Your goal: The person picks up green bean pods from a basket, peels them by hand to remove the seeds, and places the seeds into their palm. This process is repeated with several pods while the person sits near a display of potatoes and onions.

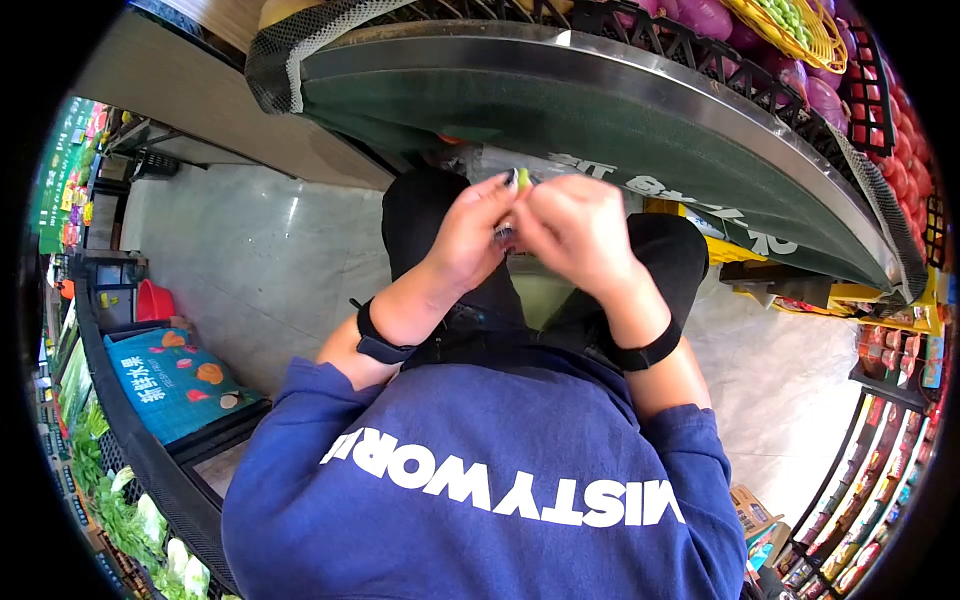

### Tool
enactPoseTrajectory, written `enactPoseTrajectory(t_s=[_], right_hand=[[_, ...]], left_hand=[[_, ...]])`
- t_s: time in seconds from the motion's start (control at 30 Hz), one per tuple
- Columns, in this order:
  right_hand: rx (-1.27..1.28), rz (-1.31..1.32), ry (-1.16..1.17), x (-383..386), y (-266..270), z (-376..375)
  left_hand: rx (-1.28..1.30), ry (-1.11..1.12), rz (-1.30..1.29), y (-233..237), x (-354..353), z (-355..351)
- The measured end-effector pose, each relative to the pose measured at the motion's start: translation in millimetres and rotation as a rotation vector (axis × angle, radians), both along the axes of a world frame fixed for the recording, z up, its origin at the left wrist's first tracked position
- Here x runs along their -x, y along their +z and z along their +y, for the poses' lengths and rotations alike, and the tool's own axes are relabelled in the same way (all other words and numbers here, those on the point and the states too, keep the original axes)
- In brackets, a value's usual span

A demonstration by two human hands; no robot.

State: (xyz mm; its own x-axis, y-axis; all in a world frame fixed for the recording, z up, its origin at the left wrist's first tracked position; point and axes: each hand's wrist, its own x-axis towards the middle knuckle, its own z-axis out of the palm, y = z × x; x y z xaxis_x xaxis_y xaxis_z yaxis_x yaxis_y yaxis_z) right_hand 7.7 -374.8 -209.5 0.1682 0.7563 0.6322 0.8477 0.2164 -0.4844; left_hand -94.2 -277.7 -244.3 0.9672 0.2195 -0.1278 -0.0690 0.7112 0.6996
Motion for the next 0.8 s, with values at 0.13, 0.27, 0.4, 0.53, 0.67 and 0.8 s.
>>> enactPoseTrajectory(t_s=[0.13,0.27,0.4,0.53,0.67,0.8], right_hand=[[0.06,0.02,0.141,18,-7,-1],[0.344,0.315,-0.035,3,-35,-4],[0.613,0.224,-0.186,-18,-85,9],[0.772,0.116,-0.225,-24,-113,20],[0.546,0.795,-0.052,-26,-117,18],[0.394,1.296,0.213,1,-74,11]], left_hand=[[-0.002,0.234,0.002,-3,-9,6],[-0.122,0.307,0.008,-6,1,22],[-0.182,0.263,0.052,-15,9,26],[-0.205,0.314,0.138,-28,13,19],[-0.264,0.288,0.135,-42,18,20],[-0.974,0.367,0.165,-46,14,9]])
